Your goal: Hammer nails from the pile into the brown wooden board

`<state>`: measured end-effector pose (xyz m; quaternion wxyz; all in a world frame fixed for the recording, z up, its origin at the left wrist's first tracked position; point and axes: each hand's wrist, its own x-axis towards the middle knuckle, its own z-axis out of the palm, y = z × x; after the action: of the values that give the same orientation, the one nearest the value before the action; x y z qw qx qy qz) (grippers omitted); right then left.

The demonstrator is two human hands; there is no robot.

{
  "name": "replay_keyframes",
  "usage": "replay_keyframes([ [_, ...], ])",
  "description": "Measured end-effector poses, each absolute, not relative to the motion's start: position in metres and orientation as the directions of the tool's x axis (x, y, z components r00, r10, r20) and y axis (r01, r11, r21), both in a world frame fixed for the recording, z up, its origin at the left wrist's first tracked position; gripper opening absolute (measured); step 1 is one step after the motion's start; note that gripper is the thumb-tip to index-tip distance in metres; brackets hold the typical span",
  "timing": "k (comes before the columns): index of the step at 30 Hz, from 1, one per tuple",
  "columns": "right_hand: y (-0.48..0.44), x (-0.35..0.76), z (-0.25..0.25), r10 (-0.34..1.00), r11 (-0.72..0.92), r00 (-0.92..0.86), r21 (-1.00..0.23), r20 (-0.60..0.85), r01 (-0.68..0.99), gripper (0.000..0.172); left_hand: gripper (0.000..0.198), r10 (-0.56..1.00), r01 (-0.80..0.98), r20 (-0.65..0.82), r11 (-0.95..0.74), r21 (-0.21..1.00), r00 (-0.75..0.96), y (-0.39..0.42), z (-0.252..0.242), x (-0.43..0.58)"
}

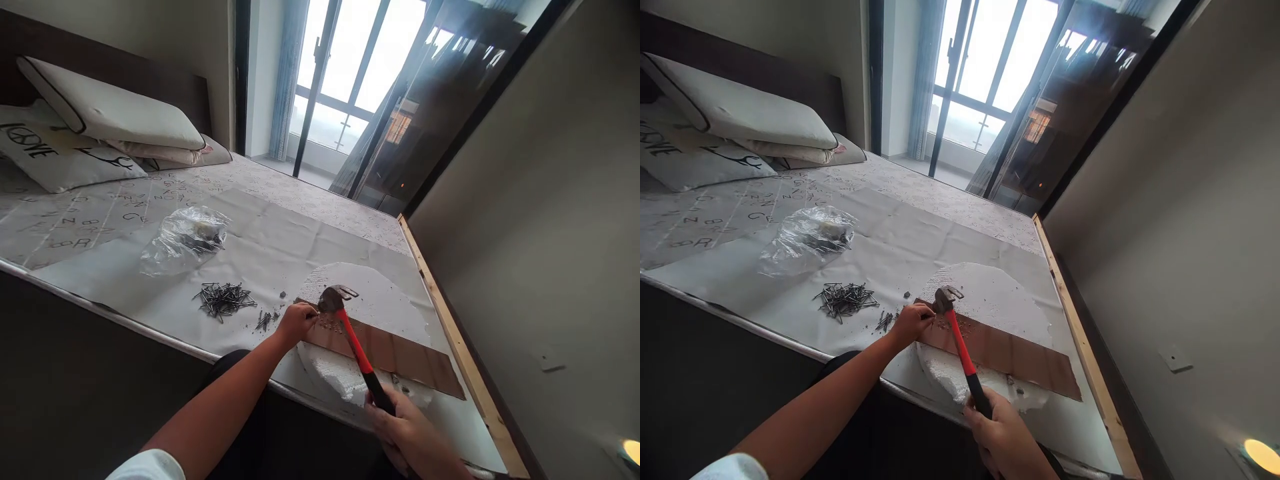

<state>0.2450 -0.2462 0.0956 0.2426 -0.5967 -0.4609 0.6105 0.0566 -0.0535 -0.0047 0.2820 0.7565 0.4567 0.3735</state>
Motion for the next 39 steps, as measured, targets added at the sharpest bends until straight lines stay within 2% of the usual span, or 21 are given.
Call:
replay_keyframes([
  [4, -0.245, 0.246, 0.095, 0.855, -0.431, -0.158, -0.845, -0.495, 0.315, 0.040, 0.011, 0.900, 0.479, 0.295, -0.422, 0.770, 0.320, -0.055, -0.002, 0.056],
  [7, -0.247, 0.245, 0.100, 0.883, -0.397, -0.139, -0.871, -0.449, 0.289, 0.038, 0.010, 0.903, 0.471, 0.290, -0.416, 0.778, 0.318, -0.057, -0.001, 0.056],
  [14, -0.244, 0.235, 0.098, 0.846, -0.459, -0.129, -0.829, -0.518, 0.319, 0.038, 0.011, 0.897, 0.489, 0.290, -0.427, 0.760, 0.334, -0.053, -0.006, 0.055],
  [20, -0.244, 0.237, 0.101, 0.895, -0.395, -0.112, -0.884, -0.432, 0.250, 0.033, 0.009, 0.886, 0.508, 0.298, -0.451, 0.734, 0.356, -0.055, -0.003, 0.053],
  [24, -0.238, 0.236, 0.089, 0.866, -0.445, -0.104, -0.850, -0.488, 0.282, 0.032, 0.010, 0.892, 0.525, 0.281, -0.438, 0.730, 0.354, -0.054, -0.002, 0.053],
  [29, -0.238, 0.241, 0.096, 0.915, -0.373, -0.075, -0.901, -0.397, 0.221, 0.028, 0.008, 0.897, 0.527, 0.274, -0.429, 0.734, 0.348, -0.055, 0.000, 0.053],
  [36, -0.240, 0.236, 0.082, 0.870, -0.440, -0.092, -0.846, -0.485, 0.303, 0.026, 0.011, 0.885, 0.555, 0.263, -0.448, 0.701, 0.383, -0.056, 0.002, 0.052],
  [39, -0.244, 0.235, 0.083, 0.904, -0.392, -0.063, -0.878, -0.423, 0.274, 0.024, 0.012, 0.884, 0.569, 0.255, -0.450, 0.688, 0.391, -0.056, 0.001, 0.053],
])
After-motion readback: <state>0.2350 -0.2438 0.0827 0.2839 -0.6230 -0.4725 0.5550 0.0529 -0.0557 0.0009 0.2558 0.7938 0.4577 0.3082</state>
